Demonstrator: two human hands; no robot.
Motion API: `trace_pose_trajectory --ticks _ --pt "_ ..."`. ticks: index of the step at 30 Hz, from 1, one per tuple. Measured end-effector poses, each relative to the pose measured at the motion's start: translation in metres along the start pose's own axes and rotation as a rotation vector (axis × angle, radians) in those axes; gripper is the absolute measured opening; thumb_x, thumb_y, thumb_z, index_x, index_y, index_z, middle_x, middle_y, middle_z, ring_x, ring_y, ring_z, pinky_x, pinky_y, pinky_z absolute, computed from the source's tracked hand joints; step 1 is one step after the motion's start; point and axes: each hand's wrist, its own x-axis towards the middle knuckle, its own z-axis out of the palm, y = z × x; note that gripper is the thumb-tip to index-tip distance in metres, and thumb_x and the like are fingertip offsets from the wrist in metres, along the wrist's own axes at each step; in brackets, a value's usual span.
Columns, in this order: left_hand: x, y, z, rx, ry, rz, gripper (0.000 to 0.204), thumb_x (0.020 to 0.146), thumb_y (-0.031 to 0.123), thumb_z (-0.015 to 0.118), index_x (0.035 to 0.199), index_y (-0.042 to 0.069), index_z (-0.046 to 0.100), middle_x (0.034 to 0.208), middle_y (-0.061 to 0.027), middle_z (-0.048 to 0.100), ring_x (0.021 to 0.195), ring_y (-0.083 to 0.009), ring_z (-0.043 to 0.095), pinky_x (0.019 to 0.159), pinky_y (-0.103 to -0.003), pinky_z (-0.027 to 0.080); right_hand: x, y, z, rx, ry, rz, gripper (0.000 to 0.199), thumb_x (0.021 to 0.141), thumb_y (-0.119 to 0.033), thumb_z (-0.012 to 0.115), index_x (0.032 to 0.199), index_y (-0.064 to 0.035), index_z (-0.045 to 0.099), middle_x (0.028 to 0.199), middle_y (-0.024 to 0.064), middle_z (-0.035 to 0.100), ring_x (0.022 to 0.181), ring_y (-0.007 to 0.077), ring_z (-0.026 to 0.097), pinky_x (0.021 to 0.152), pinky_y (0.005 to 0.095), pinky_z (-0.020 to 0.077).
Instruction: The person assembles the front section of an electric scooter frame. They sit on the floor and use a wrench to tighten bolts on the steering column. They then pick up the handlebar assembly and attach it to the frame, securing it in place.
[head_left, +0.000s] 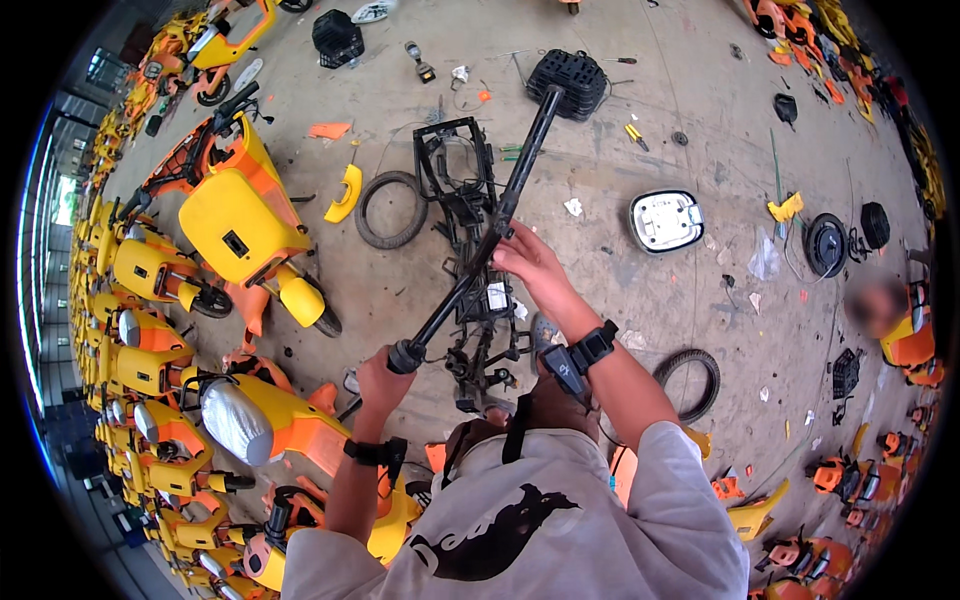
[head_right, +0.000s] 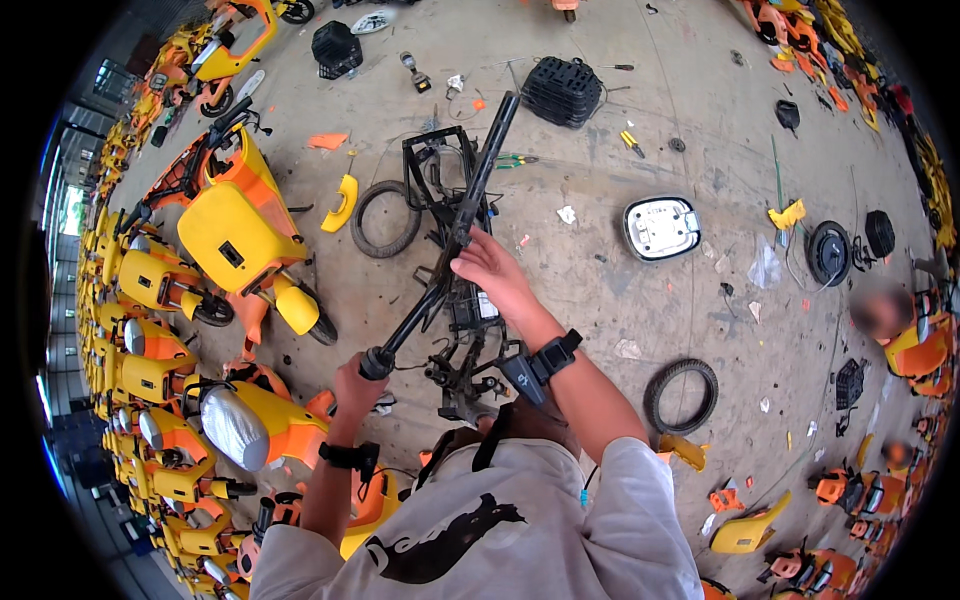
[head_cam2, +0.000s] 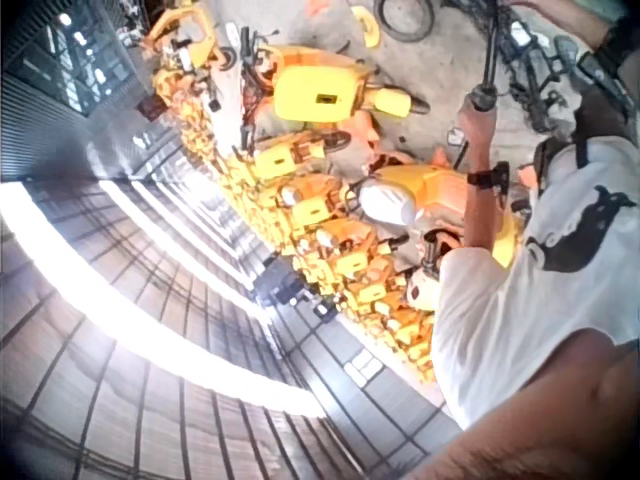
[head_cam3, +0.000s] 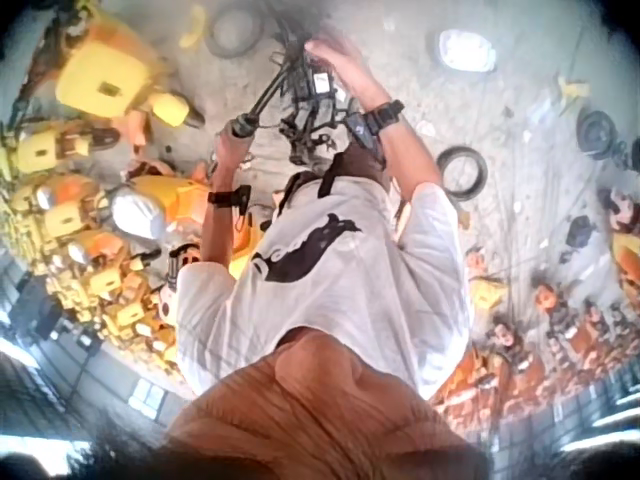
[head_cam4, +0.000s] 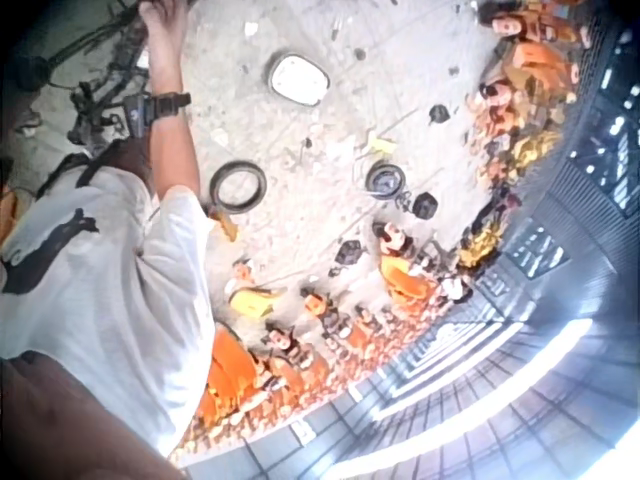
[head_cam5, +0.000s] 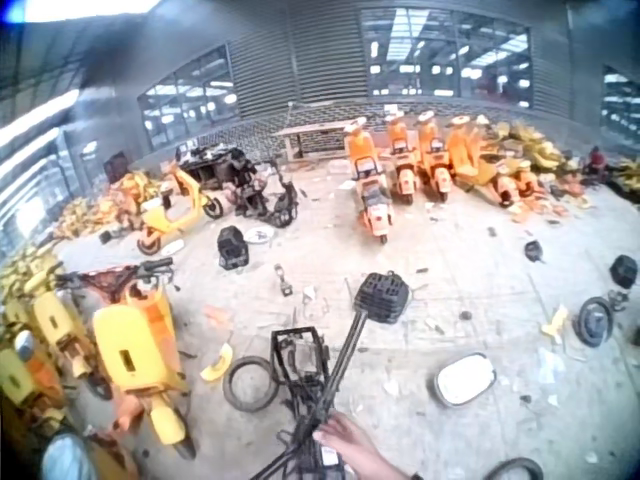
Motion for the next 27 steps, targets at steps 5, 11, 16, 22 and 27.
trace_pose_trajectory --ticks 5,11,16,22,27 --pt "0.056 0.02 0.008 0.1 0.053 0.169 0.024 0.066 0.021 0.073 0.084 0.008 0.063 0.072 -0.0159 0.064 0.07 -0.0366 0.062 0.061 -0.042 0.049 0.029 -0.013 -0.016 -0.1 0.109 -0.059 0.028 0.088 -0.017 0.063 0.11 -0.0017 0.057 0.101 0.0044 0.064 0.098 0.0125 0.057 0.091 0.0271 0.0427" --pt "0.094 0.053 0.021 0.077 0.032 0.317 0.021 0.069 0.022 0.073 0.083 0.008 0.065 0.072 -0.0137 0.064 0.068 -0.0336 0.062 0.06 -0.039 0.049 0.018 -0.018 -0.058 -0.166 0.256 -0.246 0.015 0.092 -0.014 0.056 0.099 -0.0016 0.059 0.1 0.0076 0.066 0.096 0.0145 0.059 0.09 0.0292 0.0445" --pt "0.084 0.098 0.027 0.057 -0.089 0.35 0.022 0.066 0.021 0.071 0.084 0.01 0.065 0.077 -0.0132 0.065 0.071 -0.0334 0.062 0.062 -0.039 0.049 -0.017 -0.055 -0.086 -0.25 0.271 -0.394 0.018 0.095 -0.018 0.053 0.099 -0.0003 0.055 0.093 0.0099 0.064 0.093 0.0198 0.062 0.088 0.0333 0.0459" --pt "0.036 0.119 0.05 -0.139 -0.247 0.313 0.039 0.057 0.016 0.072 0.095 0.011 0.064 0.081 -0.0126 0.065 0.075 -0.0337 0.063 0.066 -0.041 0.05 -0.082 -0.093 -0.079 -0.361 0.338 -0.472 0.019 0.095 -0.018 0.053 0.099 0.0005 0.052 0.086 0.0109 0.063 0.089 0.0216 0.063 0.084 0.0347 0.0484" --pt "0.02 0.131 0.057 -0.1 -0.283 0.338 0.027 0.062 0.024 0.075 0.08 0.007 0.063 0.075 -0.0122 0.064 0.072 -0.033 0.062 0.063 -0.037 0.05 -0.104 -0.088 -0.097 -0.444 0.399 -0.344 0.028 0.092 -0.011 0.056 0.115 0.0005 0.049 0.101 0.0095 0.061 0.098 0.0194 0.059 0.085 0.033 0.0475"
